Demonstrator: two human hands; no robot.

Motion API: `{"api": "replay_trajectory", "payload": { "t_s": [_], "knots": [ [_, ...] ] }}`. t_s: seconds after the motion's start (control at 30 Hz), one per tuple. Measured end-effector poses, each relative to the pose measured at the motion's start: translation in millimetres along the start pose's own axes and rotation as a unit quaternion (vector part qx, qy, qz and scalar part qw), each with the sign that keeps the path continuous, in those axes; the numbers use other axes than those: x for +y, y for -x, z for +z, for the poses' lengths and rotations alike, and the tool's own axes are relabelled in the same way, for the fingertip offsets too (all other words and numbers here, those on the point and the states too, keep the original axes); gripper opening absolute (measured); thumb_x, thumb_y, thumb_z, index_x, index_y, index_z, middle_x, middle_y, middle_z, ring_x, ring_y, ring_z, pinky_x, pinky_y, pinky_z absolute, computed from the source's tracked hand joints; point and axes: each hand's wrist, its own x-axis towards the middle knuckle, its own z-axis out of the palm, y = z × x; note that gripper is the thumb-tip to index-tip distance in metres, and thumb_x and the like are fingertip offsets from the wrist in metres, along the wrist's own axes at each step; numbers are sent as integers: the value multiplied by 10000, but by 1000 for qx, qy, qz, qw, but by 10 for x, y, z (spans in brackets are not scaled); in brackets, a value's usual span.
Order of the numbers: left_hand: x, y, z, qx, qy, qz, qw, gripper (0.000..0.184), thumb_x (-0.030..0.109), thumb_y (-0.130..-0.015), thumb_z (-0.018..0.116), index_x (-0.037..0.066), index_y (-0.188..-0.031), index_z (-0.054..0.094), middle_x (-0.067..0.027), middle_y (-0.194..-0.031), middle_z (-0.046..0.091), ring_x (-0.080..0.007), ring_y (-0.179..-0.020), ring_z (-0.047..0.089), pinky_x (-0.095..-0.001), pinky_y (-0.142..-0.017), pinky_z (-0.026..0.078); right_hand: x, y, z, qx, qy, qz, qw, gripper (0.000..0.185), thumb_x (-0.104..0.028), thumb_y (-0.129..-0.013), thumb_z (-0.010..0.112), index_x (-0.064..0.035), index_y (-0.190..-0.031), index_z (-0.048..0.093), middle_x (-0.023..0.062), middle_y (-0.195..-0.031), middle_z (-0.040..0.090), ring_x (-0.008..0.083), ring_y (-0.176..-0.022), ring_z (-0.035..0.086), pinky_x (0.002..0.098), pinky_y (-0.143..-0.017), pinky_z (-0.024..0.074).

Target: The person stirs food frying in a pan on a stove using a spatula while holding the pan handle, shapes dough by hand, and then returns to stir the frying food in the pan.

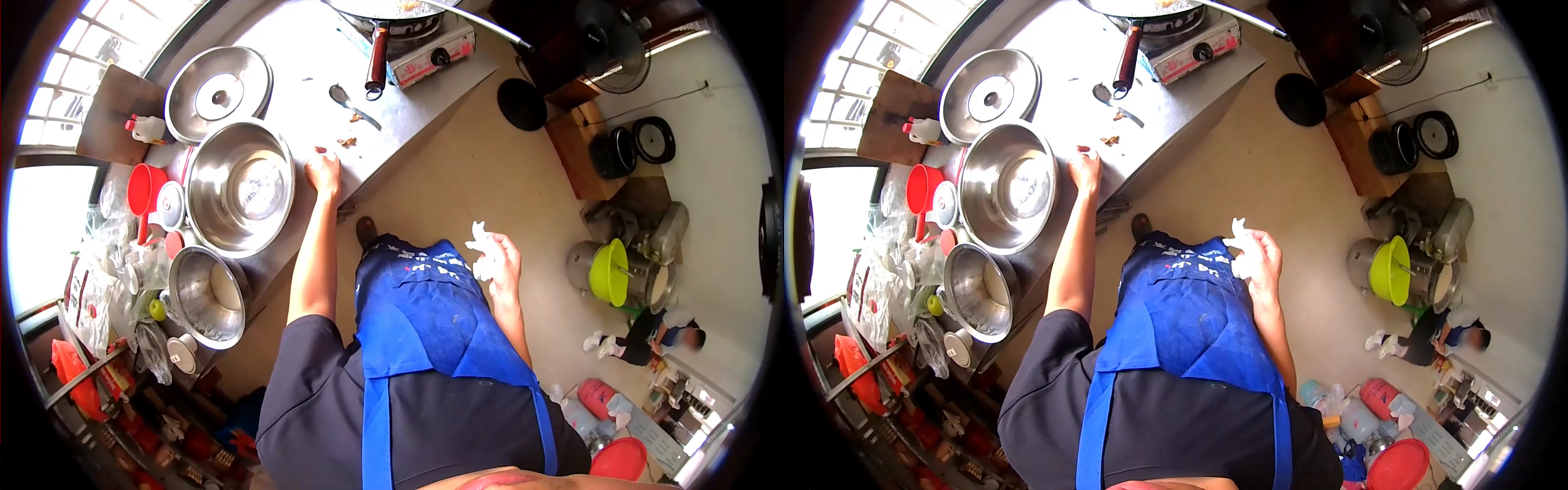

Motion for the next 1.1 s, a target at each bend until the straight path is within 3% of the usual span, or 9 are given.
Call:
{"api": "replay_trajectory", "payload": {
  "t_s": [0.13, 0.17, 0.4, 0.43, 0.7, 0.77, 0.87, 1.0, 1.1],
  "knots": [
    [168, 97, -120, -36, 44, 49, 997, 163, 181, -866, 681, 70, -985, 690, -179, -876, 718, -367, -822, 705, -450, -765, 541, -3, 21, 17, -4, 2, 1, 1000, 150, -142, -1020, 561, -32, -1056, 657, 63, -820, 676, 88, -575, 581, 237, -495, 469],
    [180, 105, -90, 8, 18, 141, 990, 138, 168, -886, 660, 87, -991, 693, -163, -907, 707, -360, -840, 697, -458, -744, 542, -16, 26, 32, -7, 2, 7, 1000, 152, -141, -1020, 560, -30, -1058, 657, 64, -823, 676, 88, -572, 580, 235, -494, 469],
    [331, -36, 0, -81, -75, 210, 971, 189, 175, -926, 554, 94, -996, 710, -198, -1000, 696, -377, -876, 701, -475, -763, 556, -92, 49, 119, -20, 1, 24, 1000, 139, -145, -1006, 590, -30, -1043, 660, 59, -837, 681, 83, -579, 580, 234, -505, 471],
    [333, -87, 46, -106, -100, 173, 974, 209, 205, -893, 616, 114, -1034, 740, -181, -1069, 688, -368, -972, 674, -466, -836, 536, -106, 59, 133, -16, 9, 18, 1000, 137, -146, -1002, 598, -30, -1040, 660, 59, -837, 681, 83, -578, 579, 234, -504, 470],
    [318, -107, 71, -96, -121, 200, 967, 279, 215, -888, 617, 80, -1117, 704, -222, -1106, 667, -377, -1005, 659, -473, -861, 528, -86, 93, 131, -4, 9, 26, 1000, 137, -147, -998, 609, -27, -1039, 659, 57, -829, 681, 85, -565, 581, 237, -491, 467],
    [398, -86, 79, -86, -107, 192, 972, 300, 220, -888, 619, 86, -1147, 693, -228, -1137, 657, -382, -1006, 656, -476, -865, 527, -51, 78, 140, 6, 4, 9, 1000, 177, -166, -1016, 596, 9, -1034, 616, 97, -755, 654, 97, -427, 533, 246, -353, 394],
    [481, -156, 167, -78, -81, 158, 981, 321, 233, -894, 620, 91, -1175, 678, -241, -1186, 637, -394, -1014, 656, -489, -874, 525, -48, 69, 105, -6, 20, 25, 999, 146, -155, -1000, 614, -24, -1043, 659, 63, -824, 680, 88, -561, 586, 239, -484, 469],
    [358, -479, 571, -28, -98, 203, 974, 348, 245, -906, 609, 79, -1210, 639, -238, -1186, 635, -398, -1043, 659, -500, -897, 523, -16, 55, 100, -11, 28, 21, 999, 148, -154, -1002, 610, -19, -1044, 658, 67, -825, 680, 89, -565, 590, 241, -484, 472],
    [365, -612, 626, -88, -135, 196, 967, 299, 253, -918, 595, 59, -1139, 646, -230, -1157, 647, -393, -1030, 659, -498, -907, 519, 96, -9, 36, -5, 35, 8, 999, 149, -147, -1006, 599, -16, -1050, 655, 67, -828, 681, 89, -569, 595, 238, -491, 481]
  ]
}}
